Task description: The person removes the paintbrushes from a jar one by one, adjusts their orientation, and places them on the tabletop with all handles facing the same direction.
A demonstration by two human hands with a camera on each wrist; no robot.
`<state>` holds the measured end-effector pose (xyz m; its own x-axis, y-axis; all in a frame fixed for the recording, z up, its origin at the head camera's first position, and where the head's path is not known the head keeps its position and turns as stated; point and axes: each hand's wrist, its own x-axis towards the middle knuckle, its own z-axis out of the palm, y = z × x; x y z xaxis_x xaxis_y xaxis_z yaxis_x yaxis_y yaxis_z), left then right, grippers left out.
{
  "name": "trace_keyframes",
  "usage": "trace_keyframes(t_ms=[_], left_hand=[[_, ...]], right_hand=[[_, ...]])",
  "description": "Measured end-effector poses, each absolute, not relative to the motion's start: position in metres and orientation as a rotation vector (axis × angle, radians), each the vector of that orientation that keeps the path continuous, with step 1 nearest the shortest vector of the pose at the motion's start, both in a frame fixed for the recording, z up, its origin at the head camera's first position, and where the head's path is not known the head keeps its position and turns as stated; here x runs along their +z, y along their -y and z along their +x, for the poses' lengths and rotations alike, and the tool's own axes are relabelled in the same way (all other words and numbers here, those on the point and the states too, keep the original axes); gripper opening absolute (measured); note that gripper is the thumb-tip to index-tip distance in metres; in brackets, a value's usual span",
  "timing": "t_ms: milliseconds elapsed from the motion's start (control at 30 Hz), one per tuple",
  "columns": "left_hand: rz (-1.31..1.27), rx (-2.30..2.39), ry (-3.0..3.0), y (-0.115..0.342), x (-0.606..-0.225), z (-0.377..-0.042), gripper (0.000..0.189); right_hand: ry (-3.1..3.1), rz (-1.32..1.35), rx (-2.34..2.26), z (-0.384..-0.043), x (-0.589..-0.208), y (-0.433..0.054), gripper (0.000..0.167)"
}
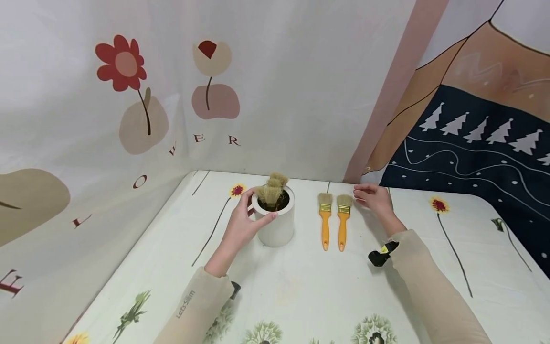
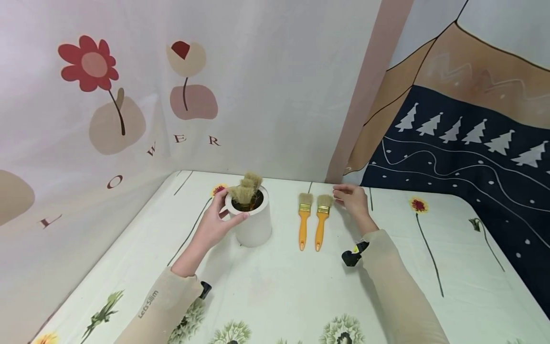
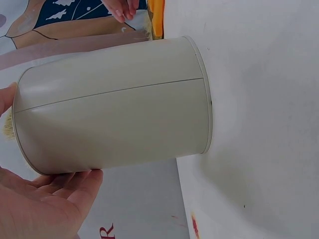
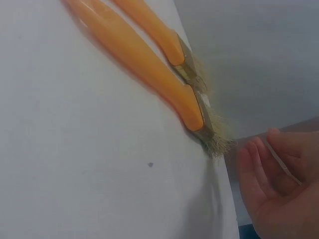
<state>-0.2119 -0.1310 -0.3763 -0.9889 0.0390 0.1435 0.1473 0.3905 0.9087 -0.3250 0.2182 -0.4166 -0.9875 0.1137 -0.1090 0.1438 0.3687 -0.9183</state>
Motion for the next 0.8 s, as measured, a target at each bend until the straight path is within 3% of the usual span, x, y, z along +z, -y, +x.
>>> trace_keyframes(t_ms=[800], left_hand=[[-0.158, -1.673, 2.540, 0.131, -0.377, -0.213, 0.087]], right_hand=[[-2.439, 0.112, -1.845, -0.307, -0.419, -0.206, 0.039]])
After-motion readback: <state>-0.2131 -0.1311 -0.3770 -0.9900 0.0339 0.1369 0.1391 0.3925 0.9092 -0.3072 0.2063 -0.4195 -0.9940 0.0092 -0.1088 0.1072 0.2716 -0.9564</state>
